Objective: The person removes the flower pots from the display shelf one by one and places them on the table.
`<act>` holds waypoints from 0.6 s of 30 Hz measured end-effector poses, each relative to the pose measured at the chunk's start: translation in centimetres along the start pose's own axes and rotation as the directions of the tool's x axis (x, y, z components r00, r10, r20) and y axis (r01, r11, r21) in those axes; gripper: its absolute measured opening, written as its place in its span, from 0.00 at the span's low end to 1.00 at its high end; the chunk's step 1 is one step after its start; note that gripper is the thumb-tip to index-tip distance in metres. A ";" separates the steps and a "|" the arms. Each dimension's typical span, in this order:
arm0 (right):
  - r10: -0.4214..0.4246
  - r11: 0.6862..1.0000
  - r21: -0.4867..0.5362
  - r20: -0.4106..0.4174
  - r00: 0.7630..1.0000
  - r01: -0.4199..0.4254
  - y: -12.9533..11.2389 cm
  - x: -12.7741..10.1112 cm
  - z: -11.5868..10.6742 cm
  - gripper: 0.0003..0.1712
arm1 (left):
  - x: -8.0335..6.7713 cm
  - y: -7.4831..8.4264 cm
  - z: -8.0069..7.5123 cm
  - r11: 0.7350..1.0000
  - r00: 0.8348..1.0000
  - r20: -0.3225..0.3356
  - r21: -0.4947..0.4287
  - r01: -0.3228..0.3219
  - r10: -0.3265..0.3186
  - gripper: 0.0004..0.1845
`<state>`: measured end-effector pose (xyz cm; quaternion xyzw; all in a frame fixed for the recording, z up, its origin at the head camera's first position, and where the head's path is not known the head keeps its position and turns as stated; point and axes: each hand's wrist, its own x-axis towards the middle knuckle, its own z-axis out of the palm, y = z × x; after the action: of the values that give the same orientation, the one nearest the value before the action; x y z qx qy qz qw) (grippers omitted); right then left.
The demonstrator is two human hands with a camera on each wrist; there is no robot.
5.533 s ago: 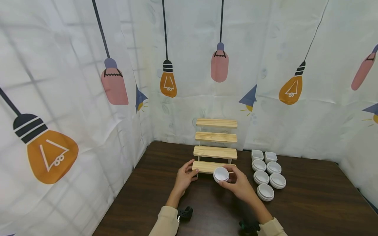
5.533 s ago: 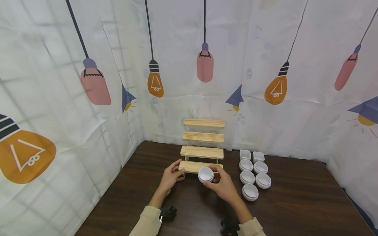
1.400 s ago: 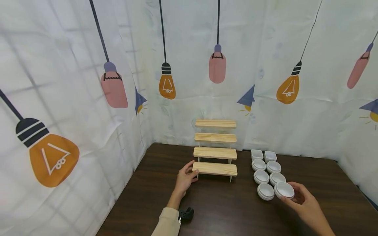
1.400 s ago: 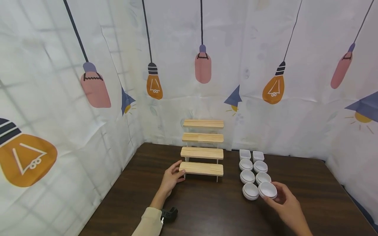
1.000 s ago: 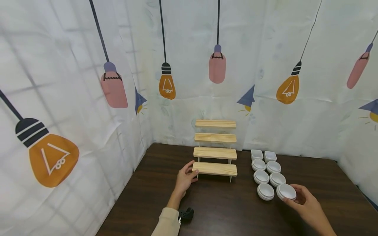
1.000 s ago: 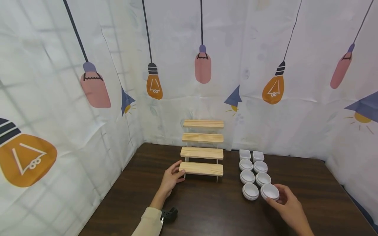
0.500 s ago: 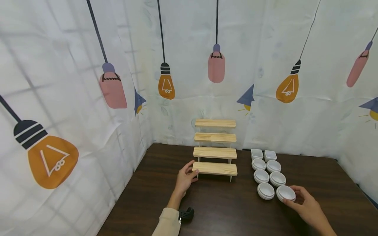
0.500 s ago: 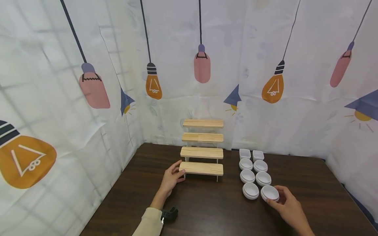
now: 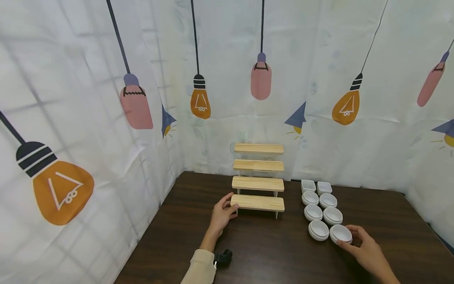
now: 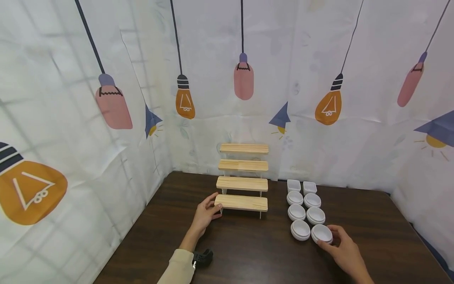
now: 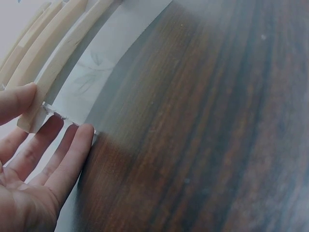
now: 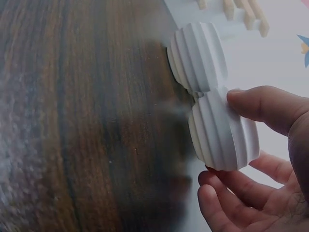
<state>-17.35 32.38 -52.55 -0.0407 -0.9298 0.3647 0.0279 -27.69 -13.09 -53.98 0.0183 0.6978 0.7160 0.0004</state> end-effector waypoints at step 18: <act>0.011 1.000 -0.001 0.018 1.000 -0.011 0.2 0.5 0.6 0.42 | 0.1 -0.2 -0.3 1.000 1.000 0.014 0.007 0.008 -0.008 0.32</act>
<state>-17.84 32.15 -53.12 -0.0425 -0.9299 0.3650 0.0176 -27.82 -13.42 -54.22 0.0206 0.7005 0.7133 0.0081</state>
